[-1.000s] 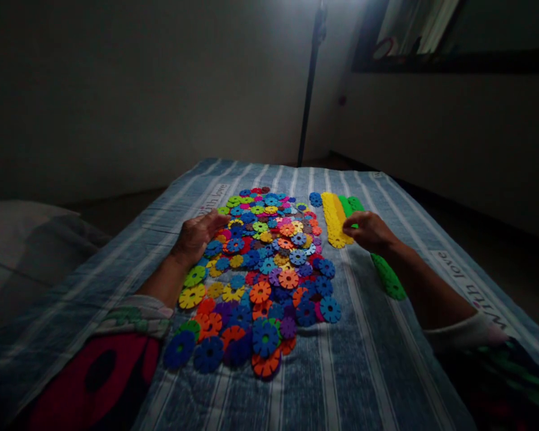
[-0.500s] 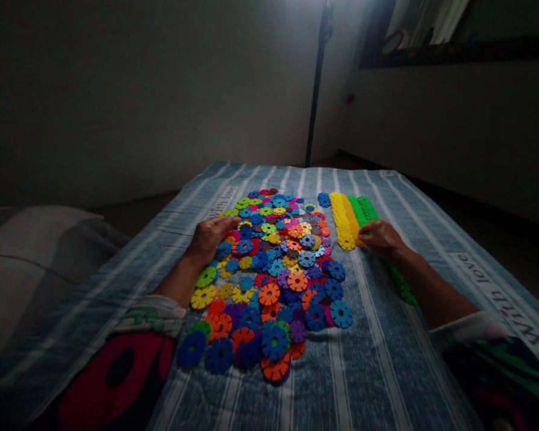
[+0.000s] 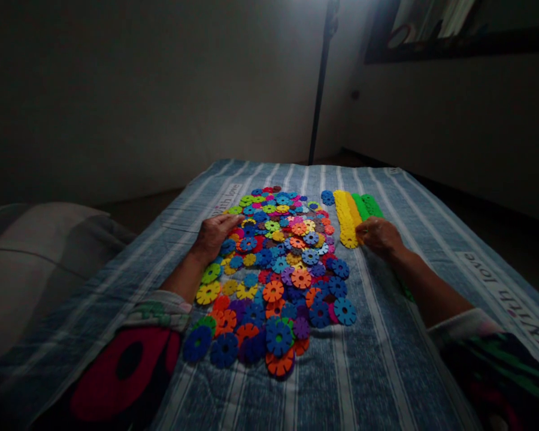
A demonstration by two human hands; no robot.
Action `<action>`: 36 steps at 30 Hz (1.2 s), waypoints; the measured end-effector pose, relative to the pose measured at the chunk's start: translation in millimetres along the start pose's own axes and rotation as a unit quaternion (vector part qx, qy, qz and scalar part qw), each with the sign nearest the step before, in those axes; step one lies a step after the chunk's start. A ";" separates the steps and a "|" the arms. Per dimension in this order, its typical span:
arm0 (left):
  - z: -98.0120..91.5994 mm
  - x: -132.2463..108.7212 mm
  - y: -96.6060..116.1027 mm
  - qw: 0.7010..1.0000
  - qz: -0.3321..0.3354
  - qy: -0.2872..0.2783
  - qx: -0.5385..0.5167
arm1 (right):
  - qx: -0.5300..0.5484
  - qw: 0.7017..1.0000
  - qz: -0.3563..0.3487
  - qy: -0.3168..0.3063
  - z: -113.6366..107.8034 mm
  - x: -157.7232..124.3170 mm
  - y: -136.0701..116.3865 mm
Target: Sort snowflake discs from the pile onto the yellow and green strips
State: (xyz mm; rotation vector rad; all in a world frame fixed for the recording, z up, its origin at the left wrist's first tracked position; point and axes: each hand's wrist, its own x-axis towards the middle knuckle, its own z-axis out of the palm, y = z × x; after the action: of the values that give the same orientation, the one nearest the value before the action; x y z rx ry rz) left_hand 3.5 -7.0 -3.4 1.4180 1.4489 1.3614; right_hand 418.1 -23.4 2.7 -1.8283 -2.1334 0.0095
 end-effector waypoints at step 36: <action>5.5 0.3 -1.5 0.997 0.040 -0.014 0.064 | 0.173 0.902 -0.360 -0.163 0.4 -100.8 -176.2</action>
State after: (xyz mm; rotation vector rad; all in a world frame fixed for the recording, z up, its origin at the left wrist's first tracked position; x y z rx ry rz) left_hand 8.3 -5.4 -6.0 1.5855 1.4997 1.3110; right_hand 261.1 -151.4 16.0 -0.8094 -2.6967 0.5137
